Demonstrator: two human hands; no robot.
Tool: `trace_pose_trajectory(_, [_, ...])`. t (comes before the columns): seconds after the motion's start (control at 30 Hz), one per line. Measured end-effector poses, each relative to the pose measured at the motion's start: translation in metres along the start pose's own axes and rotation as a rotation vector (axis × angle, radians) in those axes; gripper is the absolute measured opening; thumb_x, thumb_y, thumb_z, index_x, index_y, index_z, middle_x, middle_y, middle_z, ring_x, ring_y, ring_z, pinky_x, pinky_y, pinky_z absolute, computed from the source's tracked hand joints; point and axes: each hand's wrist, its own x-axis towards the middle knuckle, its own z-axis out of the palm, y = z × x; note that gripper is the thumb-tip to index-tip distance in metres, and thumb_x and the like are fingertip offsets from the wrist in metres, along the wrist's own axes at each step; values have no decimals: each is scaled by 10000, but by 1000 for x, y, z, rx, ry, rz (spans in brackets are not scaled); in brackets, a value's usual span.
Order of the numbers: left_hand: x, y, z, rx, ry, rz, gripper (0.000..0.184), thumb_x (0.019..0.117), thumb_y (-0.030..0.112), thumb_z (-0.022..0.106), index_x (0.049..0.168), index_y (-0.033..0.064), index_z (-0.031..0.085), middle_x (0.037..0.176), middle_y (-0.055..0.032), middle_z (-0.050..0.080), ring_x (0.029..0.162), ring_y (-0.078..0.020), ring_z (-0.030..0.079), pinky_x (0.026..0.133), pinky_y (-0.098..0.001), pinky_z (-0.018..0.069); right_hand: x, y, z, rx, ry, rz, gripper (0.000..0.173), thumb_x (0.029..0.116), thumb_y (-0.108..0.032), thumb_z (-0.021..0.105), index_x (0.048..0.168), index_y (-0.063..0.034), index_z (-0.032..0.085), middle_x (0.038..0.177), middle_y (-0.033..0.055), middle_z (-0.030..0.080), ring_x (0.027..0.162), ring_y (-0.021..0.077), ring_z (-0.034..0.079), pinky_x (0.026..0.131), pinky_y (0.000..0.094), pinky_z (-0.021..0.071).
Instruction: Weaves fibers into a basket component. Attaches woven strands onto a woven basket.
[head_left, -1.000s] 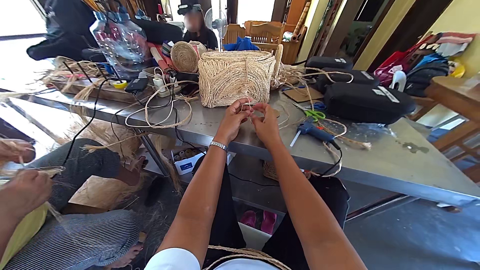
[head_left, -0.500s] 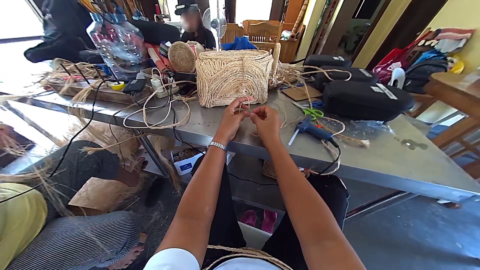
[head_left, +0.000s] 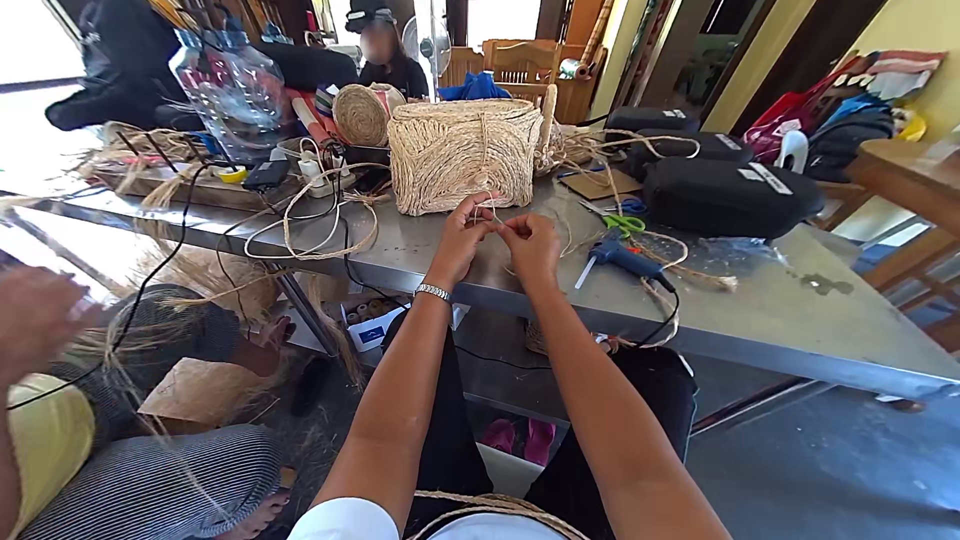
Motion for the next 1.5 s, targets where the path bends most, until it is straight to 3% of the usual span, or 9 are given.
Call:
trace_pose_trajectory(0.3, [0, -1, 0, 13, 19, 5, 441, 962, 13, 557, 1398, 73, 569, 1052, -84, 669, 909, -163, 631, 771, -303, 525, 2, 1, 0, -70, -76, 18, 246, 1043, -219, 607, 1089, -19, 743, 1008, 132, 733, 920, 235, 695, 875, 440, 557])
trace_pose_trajectory(0.57, [0, -1, 1, 13, 9, 7, 442, 980, 28, 566, 1420, 69, 553, 1027, -102, 706, 896, -163, 653, 780, -298, 524, 3, 1, 1, -112, -106, 16, 292, 1084, -200, 504, 1121, 1, 712, 1006, 162, 716, 949, 271, 691, 898, 464, 548])
trace_pose_trajectory(0.67, [1, 1, 1, 22, 7, 8, 447, 979, 41, 584, 1423, 72, 552, 1023, -88, 704, 878, -149, 646, 751, -283, 520, 3, 0, 0, -127, -127, 26, 314, 1098, -200, 467, 1124, 7, 702, 1012, 169, 707, 958, 280, 684, 899, 470, 540])
trace_pose_trajectory(0.77, [1, 0, 1, 47, 19, 31, 438, 969, 35, 606, 1405, 62, 567, 968, -67, 701, 781, -104, 603, 672, -244, 455, 4, -2, 0, -127, -153, 34, 335, 1107, -202, 439, 1125, 14, 695, 1012, 169, 706, 966, 282, 682, 902, 476, 535])
trace_pose_trajectory(0.87, [1, 1, 2, 49, 43, 8, 443, 966, 18, 585, 1407, 57, 561, 939, -82, 697, 734, -114, 599, 652, -256, 476, 5, -2, -2, -109, -198, 26, 360, 1115, -201, 409, 1125, 20, 693, 1011, 170, 703, 964, 285, 675, 901, 484, 530])
trace_pose_trajectory(1.0, [1, 1, 3, -34, 48, -19, 440, 974, -10, 596, 1409, 25, 531, 967, -116, 697, 811, -171, 684, 790, -333, 591, 8, 2, -2, -100, -243, 9, 369, 1117, -212, 409, 1108, 17, 698, 985, 165, 695, 943, 281, 667, 890, 492, 527])
trace_pose_trajectory(1.27, [1, 1, 1, -100, -25, 19, 508, 974, 30, 651, 1459, 10, 499, 1089, -147, 709, 959, -204, 705, 922, -363, 581, 11, 7, 0, -99, -251, 33, 397, 1124, -241, 402, 1083, 22, 697, 954, 157, 697, 898, 270, 670, 863, 485, 535])
trace_pose_trajectory(1.4, [1, 1, 0, -119, -31, 7, 527, 962, 16, 667, 1465, 28, 508, 1065, -133, 713, 953, -194, 701, 928, -360, 573, 12, 9, 0, -77, -256, 30, 401, 1121, -246, 417, 1070, 24, 709, 949, 151, 711, 889, 259, 678, 860, 480, 540])
trace_pose_trajectory(1.5, [1, -2, -2, -164, 55, 3, 523, 963, -5, 648, 1464, 34, 502, 1037, -128, 711, 924, -192, 697, 898, -361, 574, 11, 11, 1, -67, -310, -33, 346, 1095, -237, 487, 1064, 5, 733, 929, 135, 715, 872, 243, 676, 849, 471, 544])
